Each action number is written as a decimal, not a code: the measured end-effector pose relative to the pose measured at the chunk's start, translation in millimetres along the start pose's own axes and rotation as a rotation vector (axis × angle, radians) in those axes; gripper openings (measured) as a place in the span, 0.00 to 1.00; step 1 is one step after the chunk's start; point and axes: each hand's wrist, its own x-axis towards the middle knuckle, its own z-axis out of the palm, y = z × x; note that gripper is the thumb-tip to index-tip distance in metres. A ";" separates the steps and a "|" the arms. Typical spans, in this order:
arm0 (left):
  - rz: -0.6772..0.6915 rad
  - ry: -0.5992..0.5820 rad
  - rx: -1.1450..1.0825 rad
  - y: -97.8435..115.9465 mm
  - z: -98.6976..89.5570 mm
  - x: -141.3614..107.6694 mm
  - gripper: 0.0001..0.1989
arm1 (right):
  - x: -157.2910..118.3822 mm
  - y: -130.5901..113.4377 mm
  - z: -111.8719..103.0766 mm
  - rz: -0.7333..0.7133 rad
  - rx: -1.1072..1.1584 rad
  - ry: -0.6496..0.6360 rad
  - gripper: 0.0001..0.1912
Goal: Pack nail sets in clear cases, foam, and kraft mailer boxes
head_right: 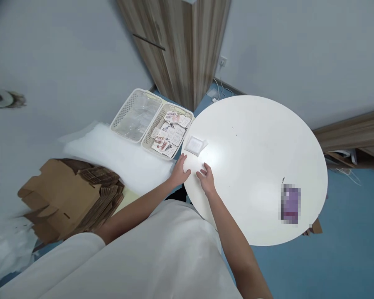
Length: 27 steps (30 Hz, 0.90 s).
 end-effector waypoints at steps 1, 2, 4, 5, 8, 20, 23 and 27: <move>-0.003 0.001 0.009 -0.7 0.5 -11.7 0.32 | -5.6 5.4 -2.9 0.005 0.003 -0.008 0.33; -0.007 0.005 0.017 -2.3 1.0 -24.3 0.30 | -10.9 10.9 -4.8 0.011 0.005 -0.020 0.32; -0.034 0.003 0.028 -8.0 1.6 -51.1 0.26 | -20.8 21.4 -5.7 0.014 0.005 -0.048 0.31; -0.050 -0.004 0.036 -11.7 1.3 -64.6 0.25 | -25.3 26.3 -4.6 0.011 0.001 -0.065 0.30; -0.110 -0.038 0.068 -22.8 -3.6 -103.6 0.21 | -37.9 38.6 3.5 -0.004 -0.016 -0.128 0.29; -0.199 0.137 0.286 -46.7 -87.0 -194.8 0.19 | -55.5 42.3 78.5 -0.174 -0.280 -0.533 0.20; -0.271 0.328 0.395 -62.1 -122.3 -213.1 0.19 | -54.3 26.4 117.0 -0.310 -0.446 -0.649 0.19; -0.416 0.492 0.523 -90.6 -174.8 -243.0 0.18 | -59.2 -6.9 187.9 -0.564 -0.647 -0.718 0.17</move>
